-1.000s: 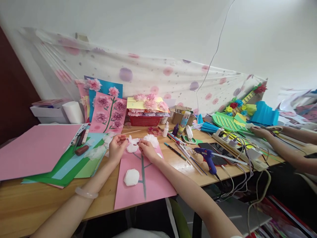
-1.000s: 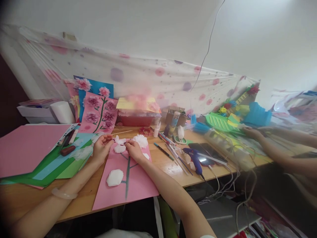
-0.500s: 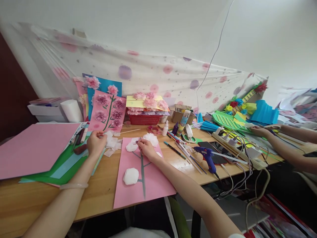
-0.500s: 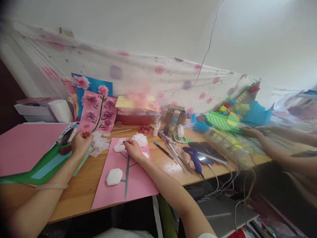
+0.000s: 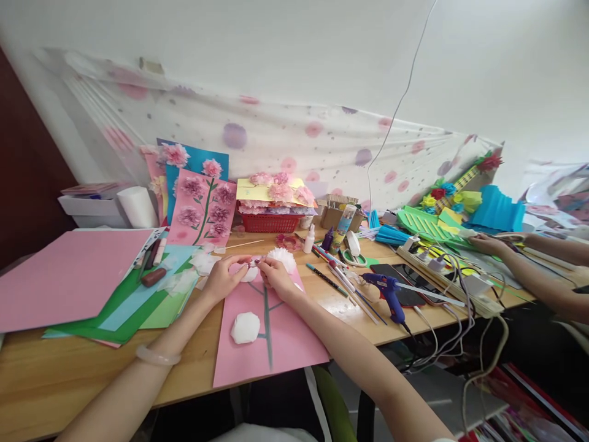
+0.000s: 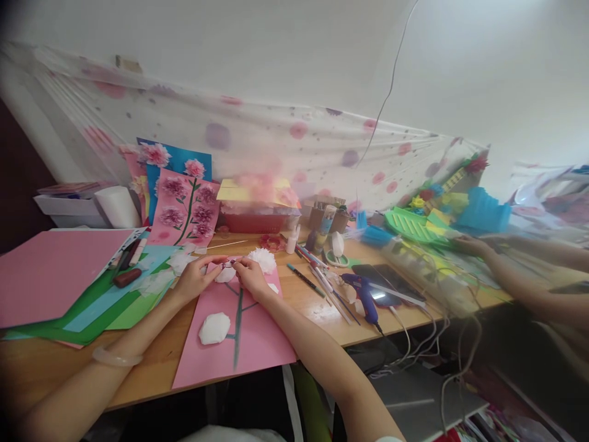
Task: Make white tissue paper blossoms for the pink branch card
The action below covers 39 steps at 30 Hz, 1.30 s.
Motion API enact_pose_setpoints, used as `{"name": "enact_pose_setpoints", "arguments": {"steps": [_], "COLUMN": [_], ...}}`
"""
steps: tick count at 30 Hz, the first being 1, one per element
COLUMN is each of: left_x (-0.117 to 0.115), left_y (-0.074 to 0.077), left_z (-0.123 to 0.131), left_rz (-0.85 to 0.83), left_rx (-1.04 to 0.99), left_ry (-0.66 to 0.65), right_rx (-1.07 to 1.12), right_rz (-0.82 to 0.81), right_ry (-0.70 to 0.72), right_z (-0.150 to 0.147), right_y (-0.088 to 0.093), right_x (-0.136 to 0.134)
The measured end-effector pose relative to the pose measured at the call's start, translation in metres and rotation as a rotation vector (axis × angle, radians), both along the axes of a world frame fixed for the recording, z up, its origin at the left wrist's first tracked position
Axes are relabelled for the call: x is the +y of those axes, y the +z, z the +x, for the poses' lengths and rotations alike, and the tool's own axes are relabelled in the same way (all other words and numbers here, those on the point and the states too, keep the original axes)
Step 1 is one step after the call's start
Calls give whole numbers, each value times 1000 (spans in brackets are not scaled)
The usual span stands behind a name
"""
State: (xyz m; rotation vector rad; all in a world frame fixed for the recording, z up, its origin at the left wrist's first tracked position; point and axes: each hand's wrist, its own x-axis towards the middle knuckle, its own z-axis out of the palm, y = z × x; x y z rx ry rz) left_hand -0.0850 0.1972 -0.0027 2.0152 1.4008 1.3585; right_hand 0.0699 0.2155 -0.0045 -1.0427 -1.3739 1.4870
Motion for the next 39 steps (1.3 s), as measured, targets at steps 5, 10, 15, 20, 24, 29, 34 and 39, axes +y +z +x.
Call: {"name": "enact_pose_setpoints", "arguments": {"steps": [5, 10, 15, 20, 24, 29, 34, 39], "left_x": [2, 7, 8, 7, 8, 10, 12, 12], "left_y": [0, -5, -7, -6, -7, -9, -11, -10], "left_z": [-3, -4, -4, -2, -3, -6, -9, -10], "left_rz": [60, 64, 49, 24, -13, -52, -77, -81], "left_rx": [4, -38, -86, -143, -195, -237, -243, -217], "left_ry": [-11, 46, 77, 147, 199, 242, 267, 308], "right_rx": [-12, -4, -25, -48, -60, -83, -103, -108], "right_rz": [26, 24, 35, 58, 66, 76, 93, 88], "right_ry": [-2, 13, 21, 22, 13, -13, -15, -17], "right_z": [0, -1, -1, -1, -1, -1, 0, -1], "right_y": [-3, 3, 5, 0, -3, -4, -1, -1], "right_x": [1, -3, -6, -3, -1, 0, -3, -3]}}
